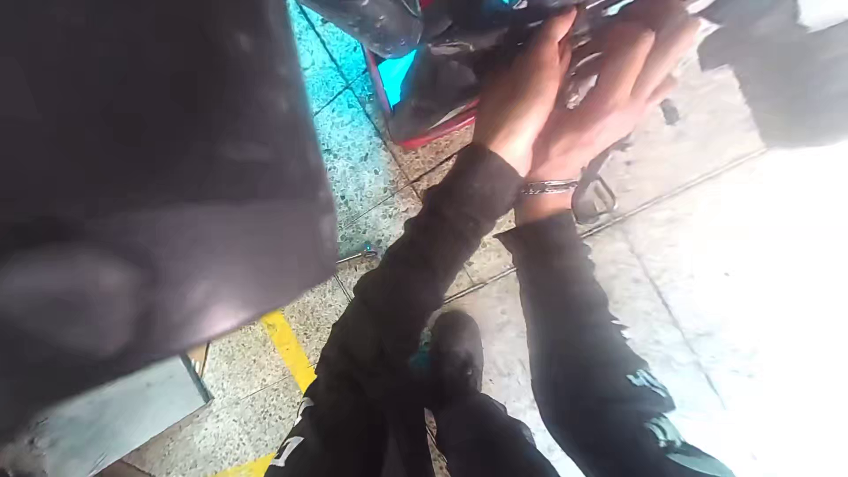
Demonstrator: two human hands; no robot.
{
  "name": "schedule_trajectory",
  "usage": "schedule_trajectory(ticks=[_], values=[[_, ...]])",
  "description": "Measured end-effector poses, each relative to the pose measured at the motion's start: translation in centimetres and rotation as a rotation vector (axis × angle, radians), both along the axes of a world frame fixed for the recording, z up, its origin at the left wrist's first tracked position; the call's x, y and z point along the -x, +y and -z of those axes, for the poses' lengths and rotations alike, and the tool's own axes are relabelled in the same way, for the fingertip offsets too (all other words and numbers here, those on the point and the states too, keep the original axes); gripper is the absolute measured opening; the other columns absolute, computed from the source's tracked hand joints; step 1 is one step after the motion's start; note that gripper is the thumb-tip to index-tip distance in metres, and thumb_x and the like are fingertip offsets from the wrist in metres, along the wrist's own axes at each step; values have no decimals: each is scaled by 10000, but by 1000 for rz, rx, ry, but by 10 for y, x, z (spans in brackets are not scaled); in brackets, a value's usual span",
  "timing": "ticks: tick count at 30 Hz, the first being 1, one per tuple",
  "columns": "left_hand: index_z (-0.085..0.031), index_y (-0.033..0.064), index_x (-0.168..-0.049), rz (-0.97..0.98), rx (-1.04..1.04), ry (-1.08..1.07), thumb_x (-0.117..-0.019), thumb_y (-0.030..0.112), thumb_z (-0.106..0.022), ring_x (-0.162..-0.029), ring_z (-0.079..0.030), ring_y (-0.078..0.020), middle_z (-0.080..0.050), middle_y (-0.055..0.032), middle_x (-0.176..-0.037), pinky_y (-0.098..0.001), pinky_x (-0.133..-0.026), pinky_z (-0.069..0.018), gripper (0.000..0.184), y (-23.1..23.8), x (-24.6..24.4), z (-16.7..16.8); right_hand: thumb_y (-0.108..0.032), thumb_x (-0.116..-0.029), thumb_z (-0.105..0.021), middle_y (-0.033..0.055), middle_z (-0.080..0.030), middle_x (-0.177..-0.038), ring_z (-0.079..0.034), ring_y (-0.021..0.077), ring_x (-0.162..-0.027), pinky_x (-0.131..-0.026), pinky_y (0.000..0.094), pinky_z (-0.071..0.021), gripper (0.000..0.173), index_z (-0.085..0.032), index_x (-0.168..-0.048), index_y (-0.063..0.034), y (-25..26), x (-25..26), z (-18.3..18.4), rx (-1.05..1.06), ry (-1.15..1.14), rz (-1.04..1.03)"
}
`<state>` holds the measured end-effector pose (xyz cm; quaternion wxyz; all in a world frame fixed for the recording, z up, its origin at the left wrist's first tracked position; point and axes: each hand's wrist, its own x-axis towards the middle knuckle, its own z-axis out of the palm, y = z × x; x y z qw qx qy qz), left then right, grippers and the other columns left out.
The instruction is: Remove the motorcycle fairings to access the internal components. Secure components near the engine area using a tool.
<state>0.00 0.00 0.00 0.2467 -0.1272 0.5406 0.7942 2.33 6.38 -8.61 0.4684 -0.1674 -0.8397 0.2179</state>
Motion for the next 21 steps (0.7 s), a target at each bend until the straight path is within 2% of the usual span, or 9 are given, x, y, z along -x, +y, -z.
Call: schedule_trajectory(ticks=[2,4,8,9,12,14,17,19,21], values=[[-568,-29,-1325,2,-112,7,-1094,208,-466,-1226,-594,-186,-629,-158,-1309,-325,-1065,-481,347,-5,5,6,-382,-958,-655,206,-687,-1201,-653,291,-1030,-865,468,-449,371,-731,-1076,-39,-8,-3,-13,50,-10,-37],[-578,-30,-1331,-39,-166,-15,-1055,190,-563,-1230,-622,-204,-655,-160,-1303,-356,-1063,-509,354,-3,6,16,-370,-925,-685,212,-687,-1184,-658,280,-1007,-849,482,-458,457,-682,-1171,15,-6,-3,-12,65,12,-65],[-638,0,-1244,-100,-54,-11,-974,248,-703,-1148,-672,-226,-703,-144,-1204,-405,-998,-565,372,7,5,21,-340,-921,-712,195,-692,-1219,-654,293,-1072,-889,462,-458,327,-735,-1086,-58,-3,0,-5,10,41,-12],[-649,-1,-1219,-113,-41,-1,-980,257,-693,-1128,-677,-224,-707,-145,-1180,-404,-984,-567,354,7,3,19,-349,-932,-704,189,-690,-1236,-649,296,-1101,-913,466,-454,319,-741,-1085,-71,-4,0,-5,3,34,-9],[-559,14,-1347,-2,-101,48,-1088,253,-469,-1216,-607,-180,-641,-124,-1288,-357,-1052,-501,363,-2,-4,8,-368,-933,-689,191,-702,-1223,-660,306,-1101,-929,481,-442,315,-758,-1032,-77,-6,-2,-7,-11,23,3],[-520,23,-1374,45,-171,30,-1103,229,-419,-1216,-597,-163,-621,-112,-1303,-342,-1044,-498,354,-8,-4,6,-355,-921,-709,184,-715,-1200,-675,293,-1067,-908,472,-449,301,-761,-1005,-71,-7,-1,-5,-12,38,23],[-515,19,-1374,34,-250,-3,-1088,193,-481,-1218,-611,-178,-632,-124,-1297,-359,-1046,-513,337,-8,-1,9,-317,-909,-734,181,-704,-1223,-674,272,-1083,-897,460,-461,296,-732,-1047,-55,-8,1,-5,32,61,23],[-560,8,-1335,-48,-176,4,-1050,186,-572,-1190,-638,-207,-660,-141,-1254,-388,-1026,-538,336,0,0,12,-302,-915,-708,191,-698,-1235,-671,278,-1110,-896,464,-471,323,-700,-1097,-35,-7,2,-5,45,69,11],[-578,12,-1313,-107,-68,31,-1034,215,-612,-1171,-649,-208,-673,-138,-1233,-383,-1016,-547,347,8,-2,14,-318,-946,-669,179,-698,-1241,-663,281,-1128,-890,471,-464,311,-707,-1091,-45,-4,3,-1,21,65,7]])
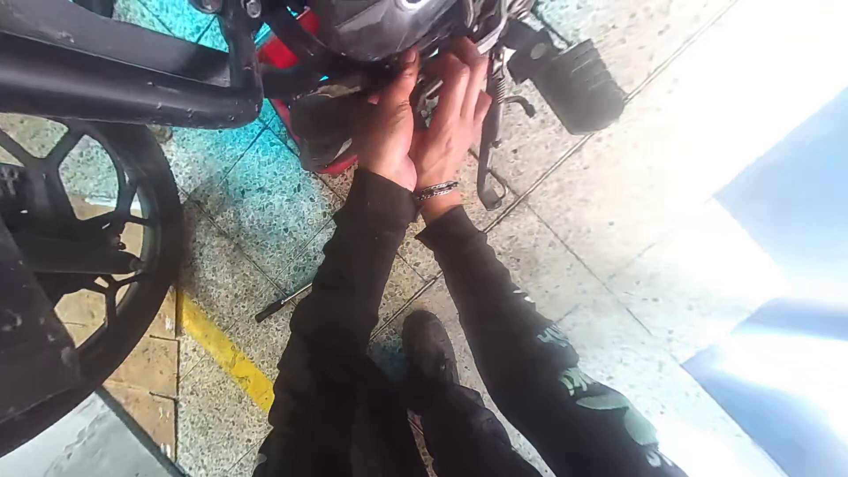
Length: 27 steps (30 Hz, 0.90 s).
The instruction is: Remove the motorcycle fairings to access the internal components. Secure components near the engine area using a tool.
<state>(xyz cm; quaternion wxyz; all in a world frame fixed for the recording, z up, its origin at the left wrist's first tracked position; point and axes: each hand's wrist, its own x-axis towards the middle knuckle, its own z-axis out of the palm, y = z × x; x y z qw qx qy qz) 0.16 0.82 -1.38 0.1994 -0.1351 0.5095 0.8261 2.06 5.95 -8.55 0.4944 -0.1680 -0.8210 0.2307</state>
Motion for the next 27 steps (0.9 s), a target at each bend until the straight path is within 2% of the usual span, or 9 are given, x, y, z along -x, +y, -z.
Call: schedule_trajectory(ticks=[4,8,11,16,18,20,22,25,27], values=[[-614,11,-1259,-14,69,24,-1009,293,-658,-1135,-673,-223,-700,-141,-1183,-408,-987,-570,379,3,-1,6,-332,-946,-680,165,-700,-1251,-663,274,-1125,-920,473,-453,304,-723,-1097,-71,5,2,11,-39,14,10],[-555,38,-1332,95,-90,-8,-1086,282,-475,-1153,-652,-200,-673,-111,-1218,-404,-989,-552,355,-6,-2,-3,-296,-911,-735,183,-711,-1210,-678,283,-1112,-957,487,-462,320,-711,-1104,-43,7,2,14,-67,34,1],[-586,63,-1239,120,0,-46,-1068,281,-439,-1067,-649,-175,-669,-79,-1131,-393,-913,-548,314,-15,0,0,-324,-896,-739,168,-720,-1195,-681,281,-1084,-946,496,-449,323,-717,-1082,-62,7,2,17,-101,35,4],[-622,82,-1176,174,44,-43,-1064,302,-523,-1005,-666,-181,-678,-74,-1047,-405,-885,-567,267,-20,7,3,-376,-948,-693,136,-718,-1210,-673,267,-1054,-940,501,-430,291,-758,-1049,-111,6,1,14,-55,8,-5],[-615,73,-1237,155,11,-56,-1061,291,-538,-1048,-671,-190,-688,-85,-1098,-415,-915,-567,291,-18,6,1,-376,-932,-718,146,-717,-1209,-672,272,-1071,-946,505,-433,298,-754,-1043,-101,4,1,14,-39,22,6],[-572,65,-1336,131,-55,-56,-1070,277,-523,-1139,-665,-220,-685,-110,-1205,-444,-967,-565,343,-13,4,-4,-394,-872,-767,160,-714,-1216,-676,270,-1104,-954,506,-448,394,-729,-1095,-72,5,2,15,-45,32,12],[-568,53,-1333,55,-58,-60,-1050,253,-568,-1129,-676,-234,-692,-127,-1203,-446,-952,-580,346,-5,2,-7,-377,-846,-777,181,-702,-1229,-670,281,-1127,-956,505,-458,445,-708,-1141,-51,7,1,11,-62,24,4],[-574,33,-1327,-23,0,-46,-1015,257,-640,-1141,-672,-234,-691,-137,-1209,-427,-969,-573,391,3,0,-5,-302,-909,-720,172,-709,-1216,-673,285,-1108,-951,495,-461,291,-738,-1087,-73,7,0,9,-63,16,-9],[-599,12,-1276,-54,54,-26,-992,281,-679,-1110,-687,-242,-703,-150,-1169,-431,-955,-584,400,6,-1,-3,-329,-931,-686,174,-717,-1204,-673,292,-1066,-908,483,-452,296,-760,-1052,-70,5,-2,9,-57,27,-9]])
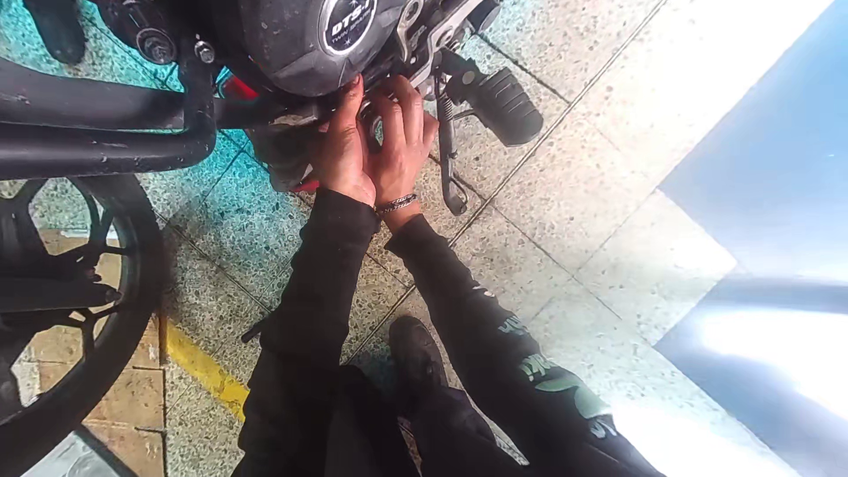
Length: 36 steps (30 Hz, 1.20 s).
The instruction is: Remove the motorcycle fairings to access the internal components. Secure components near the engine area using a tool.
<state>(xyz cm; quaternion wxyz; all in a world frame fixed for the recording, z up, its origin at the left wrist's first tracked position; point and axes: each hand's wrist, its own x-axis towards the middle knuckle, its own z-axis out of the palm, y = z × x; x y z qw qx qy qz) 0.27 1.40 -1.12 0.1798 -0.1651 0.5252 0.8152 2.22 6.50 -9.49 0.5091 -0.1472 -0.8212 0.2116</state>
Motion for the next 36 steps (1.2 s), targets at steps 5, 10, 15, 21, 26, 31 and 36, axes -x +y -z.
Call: schedule_trajectory(ticks=[5,10,15,21,26,31,36], values=[[-574,47,-1252,183,-86,55,-1062,240,-481,-1132,-647,-195,-674,-99,-1163,-411,-985,-542,286,-15,1,-7,-353,-924,-691,161,-710,-1231,-671,280,-1038,-899,483,-446,300,-773,-1038,-88,-2,3,1,21,-17,23],[-554,73,-1322,233,-167,-38,-1075,241,-465,-1205,-619,-200,-655,-90,-1243,-436,-1038,-512,312,-28,10,0,-322,-930,-691,171,-690,-1277,-658,282,-1047,-915,488,-430,305,-772,-1084,-71,-6,4,2,82,-23,17],[-573,56,-1318,206,-195,-53,-1067,215,-503,-1201,-630,-220,-666,-105,-1250,-442,-1021,-530,305,-23,6,-3,-279,-856,-765,227,-653,-1309,-629,310,-1215,-969,500,-460,406,-669,-1145,-12,-3,4,-4,111,17,-17],[-566,27,-1351,153,-176,7,-1048,231,-576,-1225,-633,-222,-668,-125,-1280,-422,-1046,-531,366,-12,1,-3,-260,-875,-754,203,-682,-1271,-660,304,-1108,-929,476,-467,281,-744,-1067,-54,-1,6,2,59,19,12],[-564,59,-1301,190,-163,28,-1064,264,-489,-1176,-638,-201,-671,-95,-1215,-433,-1010,-537,322,-18,0,-1,-295,-913,-715,185,-698,-1231,-662,293,-1098,-934,488,-454,283,-730,-1084,-71,-2,5,1,25,32,38],[-596,96,-1086,203,-142,-11,-1068,257,-450,-1014,-654,-158,-666,-50,-1016,-399,-929,-541,218,-29,4,10,-347,-947,-699,191,-701,-1218,-668,294,-1084,-924,482,-459,308,-716,-1040,-54,-5,6,1,66,44,22],[-545,81,-1311,224,-171,-11,-1100,308,-413,-1194,-621,-203,-653,-85,-1229,-452,-1036,-514,337,-25,2,3,-397,-924,-712,196,-688,-1243,-657,300,-1079,-933,495,-444,405,-710,-1112,-37,-3,4,0,61,18,20]])
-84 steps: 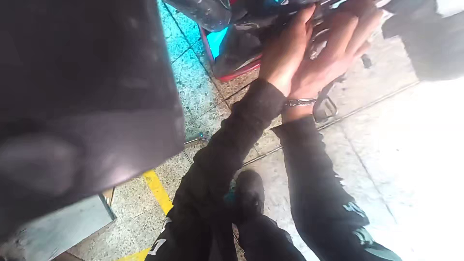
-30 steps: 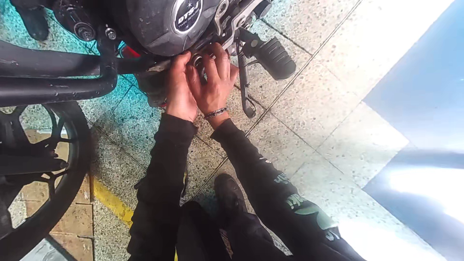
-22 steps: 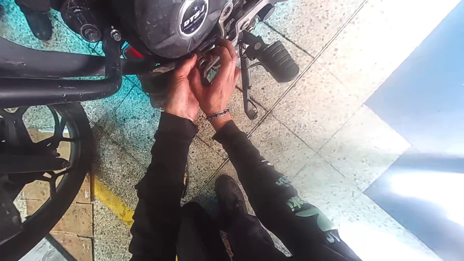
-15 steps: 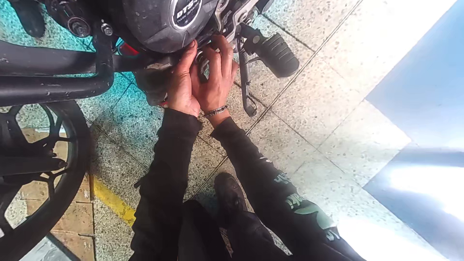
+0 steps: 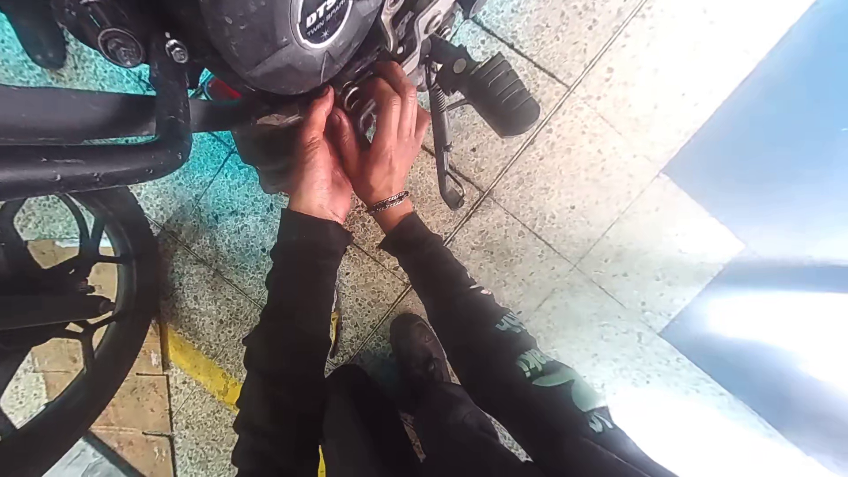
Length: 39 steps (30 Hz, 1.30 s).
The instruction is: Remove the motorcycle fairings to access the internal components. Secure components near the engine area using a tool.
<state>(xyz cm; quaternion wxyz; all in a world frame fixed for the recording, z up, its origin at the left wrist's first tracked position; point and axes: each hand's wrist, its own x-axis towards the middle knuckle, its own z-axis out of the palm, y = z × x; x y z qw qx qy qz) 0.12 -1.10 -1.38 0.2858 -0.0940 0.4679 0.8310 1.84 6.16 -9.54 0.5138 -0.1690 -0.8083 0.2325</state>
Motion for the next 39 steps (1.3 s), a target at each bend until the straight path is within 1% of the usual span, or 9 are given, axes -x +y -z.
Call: schedule_trajectory(ticks=[4,10,14,17,22,28,34,36,39], values=[[-554,83,-1319,-45,24,7,-1093,287,-422,-1212,-616,-196,-655,-76,-1250,-436,-1038,-514,332,5,-2,-2,-288,-905,-732,191,-692,-1224,-653,303,-1067,-926,495,-442,324,-732,-1144,-70,0,0,-3,-26,-5,4],[-549,74,-1322,40,9,34,-1102,287,-407,-1204,-619,-183,-657,-79,-1233,-420,-1034,-517,338,-1,3,-2,-316,-931,-707,170,-705,-1198,-656,274,-982,-867,472,-437,292,-760,-1097,-81,-4,0,-5,-6,-21,47],[-557,57,-1305,29,-17,-8,-1087,246,-452,-1178,-637,-210,-665,-105,-1205,-444,-1018,-531,307,-1,9,-1,-342,-937,-704,161,-697,-1246,-654,287,-1075,-888,486,-446,327,-742,-1109,-67,-4,0,-6,26,-50,52],[-543,51,-1362,-7,-37,-22,-1078,223,-486,-1241,-619,-241,-655,-122,-1282,-482,-1051,-522,337,2,6,-2,-289,-877,-748,185,-678,-1291,-655,282,-1146,-906,479,-467,397,-703,-1172,-27,-3,-2,-9,38,-48,29],[-572,60,-1332,-47,34,25,-1062,240,-538,-1192,-644,-206,-675,-99,-1239,-432,-1008,-552,326,12,0,-7,-250,-892,-740,179,-706,-1223,-669,280,-1100,-928,472,-466,260,-753,-1072,-63,-1,1,-9,5,-8,28],[-533,22,-1369,-108,41,75,-1041,221,-589,-1229,-632,-232,-662,-135,-1281,-442,-1044,-539,387,21,4,-1,-278,-898,-738,169,-706,-1232,-664,262,-1132,-944,486,-454,296,-743,-1097,-59,1,1,-8,-18,-16,20],[-642,-9,-1210,-226,222,99,-930,263,-762,-1106,-696,-224,-720,-142,-1148,-407,-962,-591,409,26,4,6,-266,-968,-633,167,-709,-1232,-665,270,-1107,-909,487,-445,279,-750,-1118,-63,-1,-1,-10,-35,-47,49],[-617,-6,-1241,-139,173,90,-992,235,-677,-1112,-689,-220,-712,-145,-1153,-403,-968,-583,352,21,4,-2,-269,-958,-652,159,-711,-1228,-667,262,-1088,-903,477,-440,278,-756,-1120,-68,-2,0,-11,-25,-60,43],[-567,29,-1249,73,113,43,-1087,248,-414,-1080,-669,-211,-669,-117,-1129,-419,-943,-572,313,8,9,-7,-317,-949,-687,146,-736,-1106,-674,257,-975,-886,470,-445,291,-784,-1059,-66,-5,-1,-10,17,-104,60]])
